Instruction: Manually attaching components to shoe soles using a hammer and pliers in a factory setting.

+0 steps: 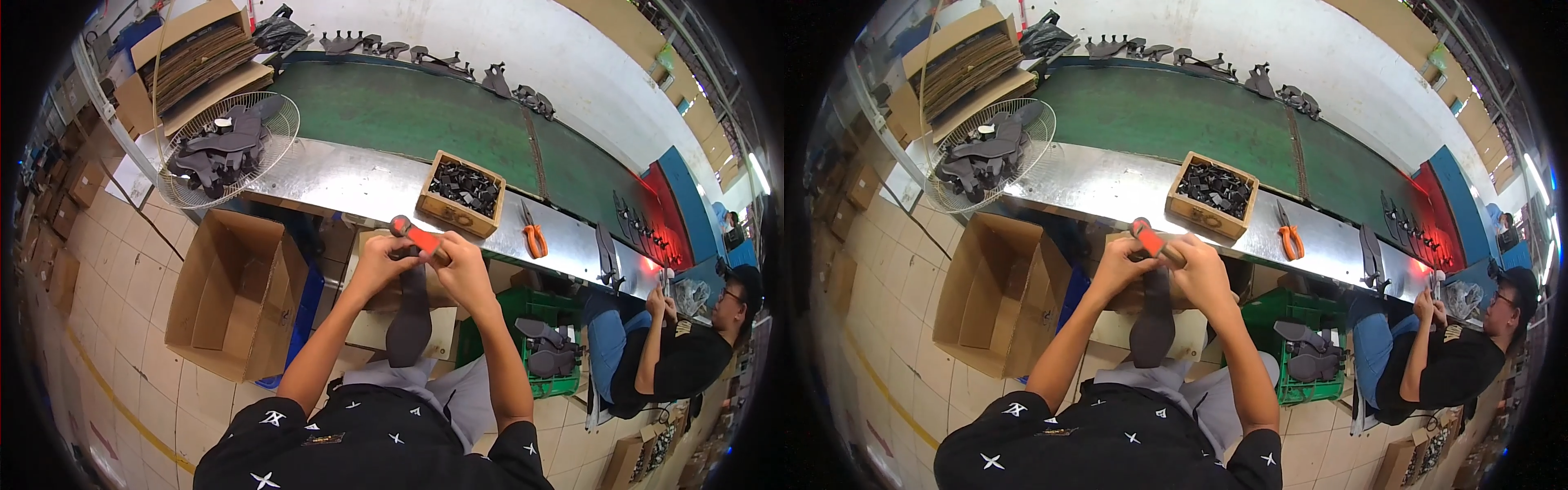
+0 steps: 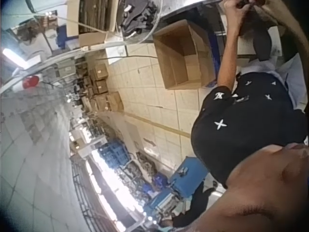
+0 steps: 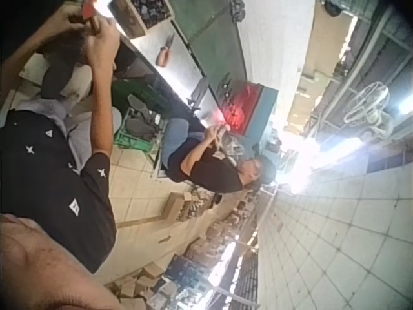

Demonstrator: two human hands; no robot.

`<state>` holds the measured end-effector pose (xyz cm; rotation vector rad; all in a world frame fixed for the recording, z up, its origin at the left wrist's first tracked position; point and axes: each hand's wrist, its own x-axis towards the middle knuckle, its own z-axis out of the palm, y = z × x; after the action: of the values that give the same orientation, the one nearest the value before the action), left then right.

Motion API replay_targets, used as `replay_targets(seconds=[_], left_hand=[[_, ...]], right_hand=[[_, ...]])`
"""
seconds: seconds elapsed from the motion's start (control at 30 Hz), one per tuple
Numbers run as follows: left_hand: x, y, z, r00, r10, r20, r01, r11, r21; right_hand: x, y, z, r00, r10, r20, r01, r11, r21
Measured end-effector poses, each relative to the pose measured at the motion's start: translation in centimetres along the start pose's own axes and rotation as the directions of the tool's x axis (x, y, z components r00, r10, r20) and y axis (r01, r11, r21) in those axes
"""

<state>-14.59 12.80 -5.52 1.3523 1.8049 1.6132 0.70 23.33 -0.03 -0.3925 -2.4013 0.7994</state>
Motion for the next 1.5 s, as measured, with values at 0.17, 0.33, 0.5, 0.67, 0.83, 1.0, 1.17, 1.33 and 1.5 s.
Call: replay_targets(seconds=[0.17, 0.33, 0.5, 0.67, 0.83, 1.0, 1.17, 1.33, 1.5], left_hand=[[0.1, -1.1, -0.9, 0.989, -0.115, 0.087, 0.126, 0.984, -0.125], [0.7, -0.4, -0.9, 0.975, -0.163, 0.151, 0.184, 0.973, -0.139], [0.8, -1.0, -0.2, 0.997, -0.057, 0.056, 0.058, 0.998, -0.014], [0.2, -1.4, 0.1, 1.0, 0.027, -0.007, -0.026, 0.996, 0.08], [0.1, -0.9, 0.0, 1.0, -0.009, 0.006, 0.009, 1.0, 0.019], [-0.5, -1.0, -0.4, 0.997, -0.056, 0.062, 0.048, 0.992, 0.119], [-2.9, -0.6, -0.6, 0.994, -0.008, 0.107, -0.047, 0.865, 0.499], [-2.4, 0.5, -0.5, 0.979, -0.169, 0.111, 0.076, 0.818, 0.57], [-2.8, -0.5, -1.1, 0.985, -0.122, 0.119, 0.037, 0.833, 0.552]], right_hand=[[-1.6, -4.7, -2.2, 0.893, 0.45, -0.004, -0.422, 0.84, 0.341], [-3.8, -8.4, -4.9, 0.961, 0.275, -0.006, -0.272, 0.952, 0.142], [-3.8, -7.2, -3.1, 0.966, 0.258, -0.018, -0.254, 0.96, 0.118], [-3.5, -7.3, -3.3, 0.981, 0.196, -0.005, -0.195, 0.976, 0.095], [-3.4, -7.0, -3.4, 0.955, 0.286, 0.077, -0.293, 0.95, 0.11], [-3.5, -7.6, -4.7, 0.974, 0.215, 0.077, -0.222, 0.971, 0.094], [-5.0, -15.2, -8.8, 0.92, 0.228, -0.319, -0.108, 0.929, 0.353], [-3.4, -6.7, -1.3, 0.955, 0.295, 0.038, -0.294, 0.956, -0.026], [-2.9, -10.9, -6.2, 0.953, 0.131, -0.272, -0.127, 0.991, 0.033]])
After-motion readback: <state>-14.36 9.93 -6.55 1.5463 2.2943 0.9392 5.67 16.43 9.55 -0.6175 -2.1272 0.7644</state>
